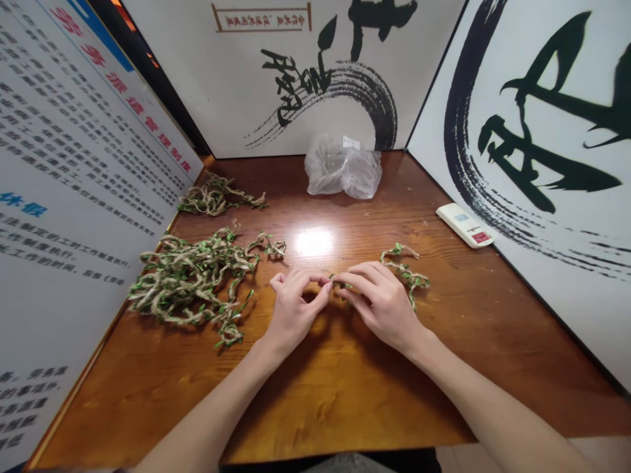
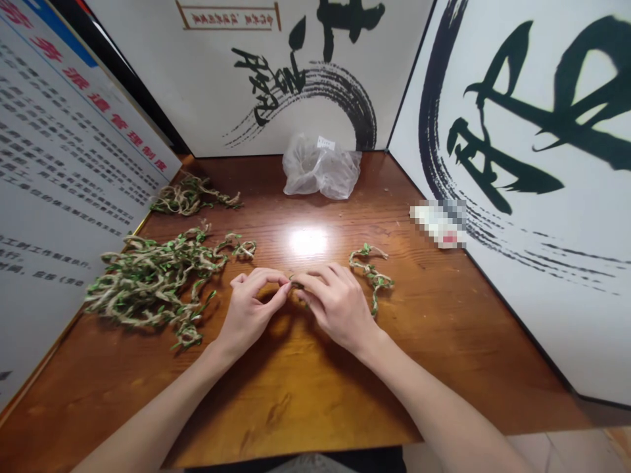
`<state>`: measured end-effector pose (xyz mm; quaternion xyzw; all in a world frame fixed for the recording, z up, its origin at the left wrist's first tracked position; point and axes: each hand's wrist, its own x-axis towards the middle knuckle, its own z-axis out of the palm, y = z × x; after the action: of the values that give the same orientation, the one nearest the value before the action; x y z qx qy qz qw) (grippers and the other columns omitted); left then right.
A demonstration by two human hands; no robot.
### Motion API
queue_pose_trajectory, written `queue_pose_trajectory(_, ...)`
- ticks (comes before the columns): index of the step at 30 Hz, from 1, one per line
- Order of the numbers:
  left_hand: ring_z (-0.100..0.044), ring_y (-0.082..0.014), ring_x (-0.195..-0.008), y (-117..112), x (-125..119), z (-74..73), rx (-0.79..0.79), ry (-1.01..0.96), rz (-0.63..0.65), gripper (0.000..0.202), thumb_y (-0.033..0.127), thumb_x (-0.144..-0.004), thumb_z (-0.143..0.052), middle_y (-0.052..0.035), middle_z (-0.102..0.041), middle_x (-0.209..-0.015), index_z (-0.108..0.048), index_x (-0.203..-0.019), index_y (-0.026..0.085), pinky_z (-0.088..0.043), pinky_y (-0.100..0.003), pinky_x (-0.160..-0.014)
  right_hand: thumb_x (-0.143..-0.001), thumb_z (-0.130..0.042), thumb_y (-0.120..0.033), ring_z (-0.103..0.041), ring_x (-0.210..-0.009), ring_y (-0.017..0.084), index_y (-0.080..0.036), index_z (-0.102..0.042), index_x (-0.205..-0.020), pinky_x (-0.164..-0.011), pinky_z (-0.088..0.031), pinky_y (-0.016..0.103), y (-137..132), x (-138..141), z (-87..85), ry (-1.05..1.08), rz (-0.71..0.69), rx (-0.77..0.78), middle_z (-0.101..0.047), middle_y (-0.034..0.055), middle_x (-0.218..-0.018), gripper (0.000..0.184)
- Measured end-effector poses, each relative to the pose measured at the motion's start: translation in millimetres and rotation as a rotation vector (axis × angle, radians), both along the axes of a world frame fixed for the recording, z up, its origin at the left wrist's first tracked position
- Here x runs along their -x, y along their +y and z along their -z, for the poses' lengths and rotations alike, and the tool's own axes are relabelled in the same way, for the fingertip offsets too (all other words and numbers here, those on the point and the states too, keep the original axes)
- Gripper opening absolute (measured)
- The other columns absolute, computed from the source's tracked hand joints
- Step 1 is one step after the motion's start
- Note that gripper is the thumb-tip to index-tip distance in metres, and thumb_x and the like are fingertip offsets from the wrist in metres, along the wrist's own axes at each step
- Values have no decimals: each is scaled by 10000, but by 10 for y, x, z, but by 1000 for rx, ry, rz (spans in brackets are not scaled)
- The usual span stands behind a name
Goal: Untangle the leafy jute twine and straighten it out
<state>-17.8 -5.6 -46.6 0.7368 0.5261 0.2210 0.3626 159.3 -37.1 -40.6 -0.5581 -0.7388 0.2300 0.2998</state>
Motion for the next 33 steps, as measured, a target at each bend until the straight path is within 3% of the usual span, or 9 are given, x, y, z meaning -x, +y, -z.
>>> queue_pose_trajectory(6,-606,-158,-837,-6,-39,-43,-5,16,43,149,265,-895,-538,12,-703,-849,-611,-783,201,-241,-365,-799,-885,-584,-174,-616,-803,191,-190,-692,-869,-803,-439,372,-13,21,0,35,147,-43,-710,39,-831,110)
queue_pose_trajectory(10,-600,-153,-833,-15,-67,-38,-35,-1,27,113,228,-882,-546,22,-695,-843,-598,-785,200,-236,-361,-787,-828,-633,-240,-647,-775,196,-177,-680,-820,-736,-492,346,-39,44,83,382,349,308,-710,52,-819,79)
queue_pose_trajectory(13,-597,-147,-825,-21,-73,-20,-63,-20,36,97,205,-876,-553,30,-690,-831,-591,-787,199,-233,-355,-775,-835,-600,-323,-644,-679,178,-148,-620,-829,-619,-508,300,-55,55,134,654,390,549,-695,69,-786,177)
queue_pose_trajectory(15,-596,-148,-830,-21,-63,-8,-59,-15,37,107,212,-885,-542,28,-689,-834,-587,-789,197,-230,-353,-773,-860,-559,-312,-634,-697,181,-150,-590,-838,-633,-508,309,-53,54,113,587,343,512,-683,71,-797,166)
queue_pose_trajectory(18,-592,-156,-844,-9,-35,0,-57,16,33,114,224,-896,-530,20,-687,-845,-585,-799,197,-221,-352,-766,-854,-553,-191,-605,-890,220,-159,-607,-897,-845,-466,399,-27,34,12,174,178,216,-679,75,-922,76)
queue_pose_trajectory(20,-590,-158,-841,-1,-22,-4,-79,35,51,88,210,-884,-549,22,-682,-840,-588,-806,196,-216,-351,-760,-855,-561,-151,-583,-948,221,-177,-626,-955,-963,-390,432,-3,13,-51,-40,76,46,-681,53,-975,122)
queue_pose_trajectory(24,-587,-155,-832,-3,-32,-16,-93,59,104,63,178,-864,-583,27,-680,-826,-592,-803,193,-205,-353,-758,-882,-584,-173,-596,-871,180,-202,-641,-869,-1006,-341,419,20,-18,-70,-153,48,-94,-694,3,-887,65)
queue_pose_trajectory(29,-584,-161,-858,-10,-47,-13,-8,60,70,85,217,-879,-568,16,-686,-851,-600,-804,192,-202,-357,-768,-916,-563,-207,-602,-868,185,-193,-618,-821,-1008,-298,434,-3,-7,20,-55,167,-26,-693,-1,-846,111)
queue_pose_trajectory(33,-584,-161,-859,13,-47,6,186,35,-16,106,236,-870,-549,16,-685,-866,-605,-797,186,-228,-348,-802,-927,-508,-341,-580,-786,184,-170,-584,-809,-800,-413,339,-13,41,78,297,361,316,-642,37,-812,222)
